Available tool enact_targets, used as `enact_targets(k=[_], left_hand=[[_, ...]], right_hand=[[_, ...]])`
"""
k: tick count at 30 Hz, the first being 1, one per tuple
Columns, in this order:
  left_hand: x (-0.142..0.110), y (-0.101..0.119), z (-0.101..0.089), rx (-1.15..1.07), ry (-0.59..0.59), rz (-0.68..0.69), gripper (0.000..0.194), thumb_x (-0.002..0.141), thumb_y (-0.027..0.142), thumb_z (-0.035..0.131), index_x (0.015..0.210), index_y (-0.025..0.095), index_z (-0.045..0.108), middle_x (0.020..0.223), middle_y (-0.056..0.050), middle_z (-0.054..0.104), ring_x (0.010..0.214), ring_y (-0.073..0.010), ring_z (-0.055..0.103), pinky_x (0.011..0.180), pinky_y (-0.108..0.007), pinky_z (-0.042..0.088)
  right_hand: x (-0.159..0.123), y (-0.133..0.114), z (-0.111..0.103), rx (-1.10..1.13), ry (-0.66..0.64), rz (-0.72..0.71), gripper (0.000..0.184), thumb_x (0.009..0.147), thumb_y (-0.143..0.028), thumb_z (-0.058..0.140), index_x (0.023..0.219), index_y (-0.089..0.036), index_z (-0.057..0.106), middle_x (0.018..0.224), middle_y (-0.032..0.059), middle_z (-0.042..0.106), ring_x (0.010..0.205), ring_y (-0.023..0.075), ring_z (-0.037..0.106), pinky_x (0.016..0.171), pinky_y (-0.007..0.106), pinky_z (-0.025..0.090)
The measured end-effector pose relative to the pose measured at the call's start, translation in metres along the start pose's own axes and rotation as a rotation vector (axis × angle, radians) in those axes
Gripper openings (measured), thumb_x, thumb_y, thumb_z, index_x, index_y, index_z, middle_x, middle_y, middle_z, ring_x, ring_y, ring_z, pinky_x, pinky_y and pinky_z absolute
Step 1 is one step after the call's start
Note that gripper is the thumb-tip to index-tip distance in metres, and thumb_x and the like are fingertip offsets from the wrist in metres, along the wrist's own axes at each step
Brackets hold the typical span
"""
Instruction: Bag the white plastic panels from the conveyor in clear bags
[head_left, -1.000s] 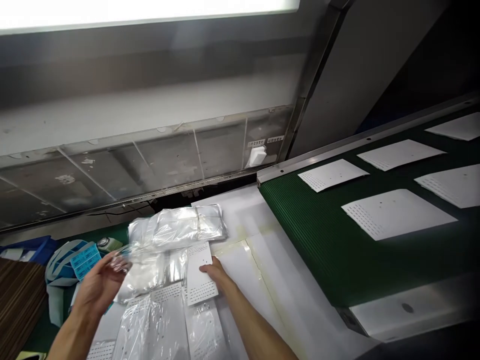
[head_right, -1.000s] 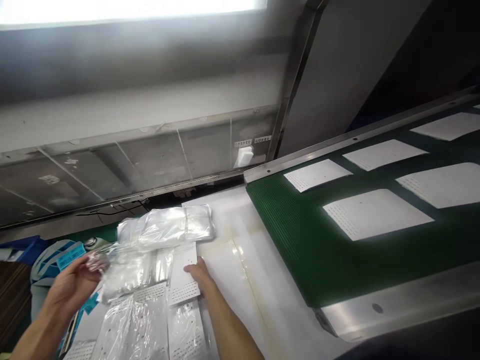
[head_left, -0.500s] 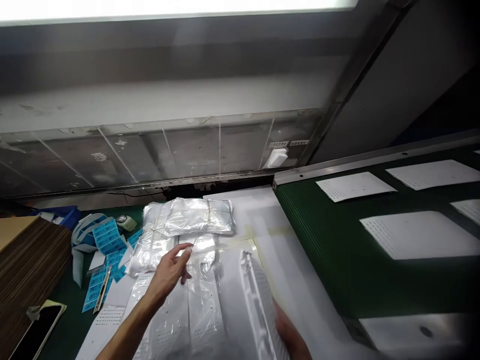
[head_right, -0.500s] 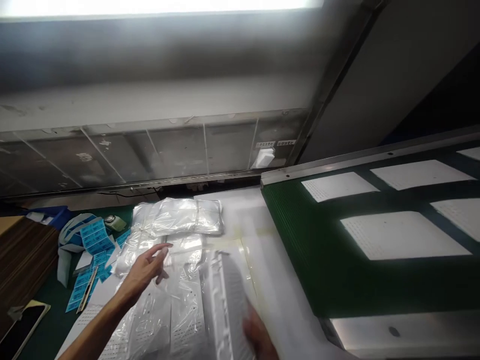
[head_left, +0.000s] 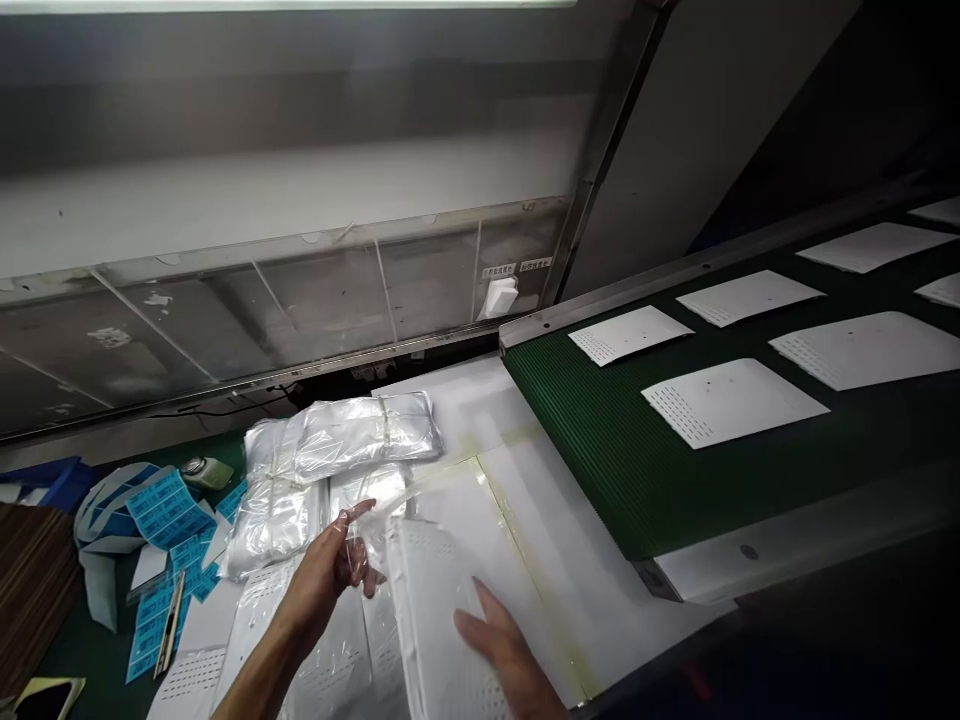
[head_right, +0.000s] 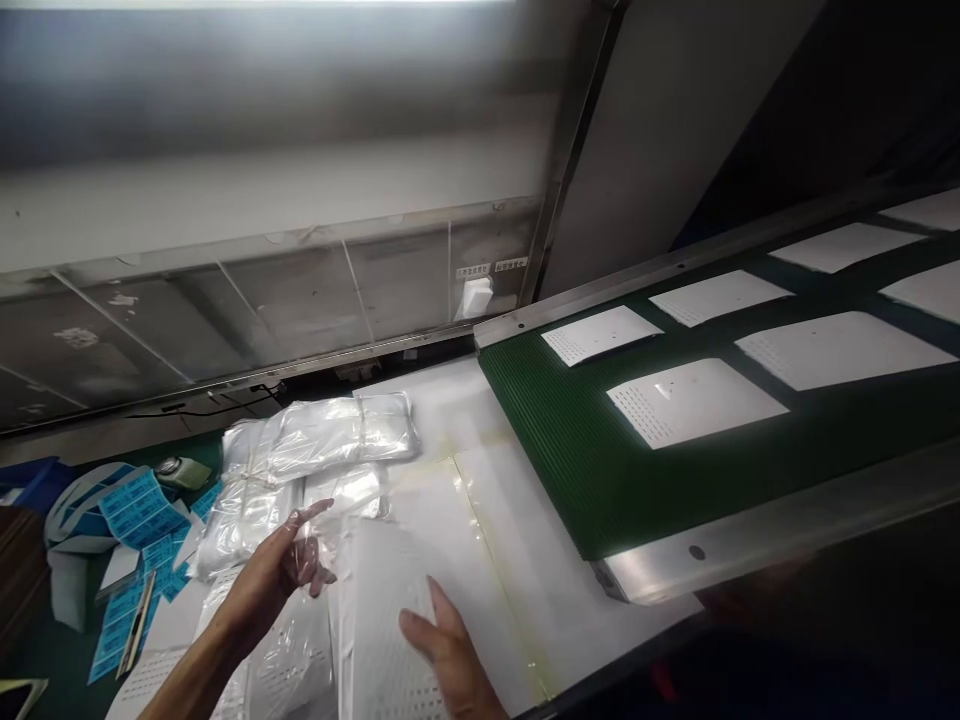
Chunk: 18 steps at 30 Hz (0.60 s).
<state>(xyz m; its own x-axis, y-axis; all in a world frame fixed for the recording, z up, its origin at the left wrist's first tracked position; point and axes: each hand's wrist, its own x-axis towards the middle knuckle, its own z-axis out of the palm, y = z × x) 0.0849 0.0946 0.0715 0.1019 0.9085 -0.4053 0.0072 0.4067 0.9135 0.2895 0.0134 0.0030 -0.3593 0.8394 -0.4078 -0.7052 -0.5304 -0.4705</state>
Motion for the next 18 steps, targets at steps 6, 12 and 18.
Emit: enact_targets(k=[6, 12, 18], left_hand=[[0.003, -0.017, 0.017, 0.119, 0.159, 0.024, 0.065, 0.082, 0.061, 0.041, 0.131, 0.019, 0.044, 0.049, 0.006, 0.049, 0.050, -0.0177, 0.054, 0.064, -0.034, 0.046], [0.009, -0.015, 0.018, 0.144, -0.025, 0.003, 0.068, 0.080, 0.060, 0.042, 0.130, 0.015, 0.047, 0.044, 0.002, 0.054, 0.052, -0.0225, 0.059, 0.067, -0.037, 0.049], [-0.006, -0.022, 0.008, 0.011, -0.079, -0.041, 0.060, 0.083, 0.059, 0.038, 0.131, 0.024, 0.046, 0.127, -0.010, 0.057, 0.116, -0.0308, 0.051, 0.097, -0.046, 0.038]], right_hand=[[-0.011, -0.006, -0.013, -0.090, -0.194, 0.012, 0.085, 0.059, -0.048, 0.073, 0.133, -0.017, 0.043, 0.115, 0.0131, 0.063, 0.109, 0.0341, 0.055, 0.090, 0.044, 0.043], [-0.022, -0.009, 0.007, -0.171, -0.345, 0.149, 0.086, 0.051, -0.027, 0.080, 0.129, -0.017, 0.047, 0.106, 0.0090, 0.066, 0.107, 0.0327, 0.057, 0.089, 0.040, 0.043], [-0.007, -0.010, 0.013, -0.014, -0.235, 0.053, 0.075, 0.057, -0.030, 0.073, 0.127, -0.014, 0.049, 0.113, 0.0134, 0.063, 0.109, 0.0338, 0.055, 0.092, 0.046, 0.041]])
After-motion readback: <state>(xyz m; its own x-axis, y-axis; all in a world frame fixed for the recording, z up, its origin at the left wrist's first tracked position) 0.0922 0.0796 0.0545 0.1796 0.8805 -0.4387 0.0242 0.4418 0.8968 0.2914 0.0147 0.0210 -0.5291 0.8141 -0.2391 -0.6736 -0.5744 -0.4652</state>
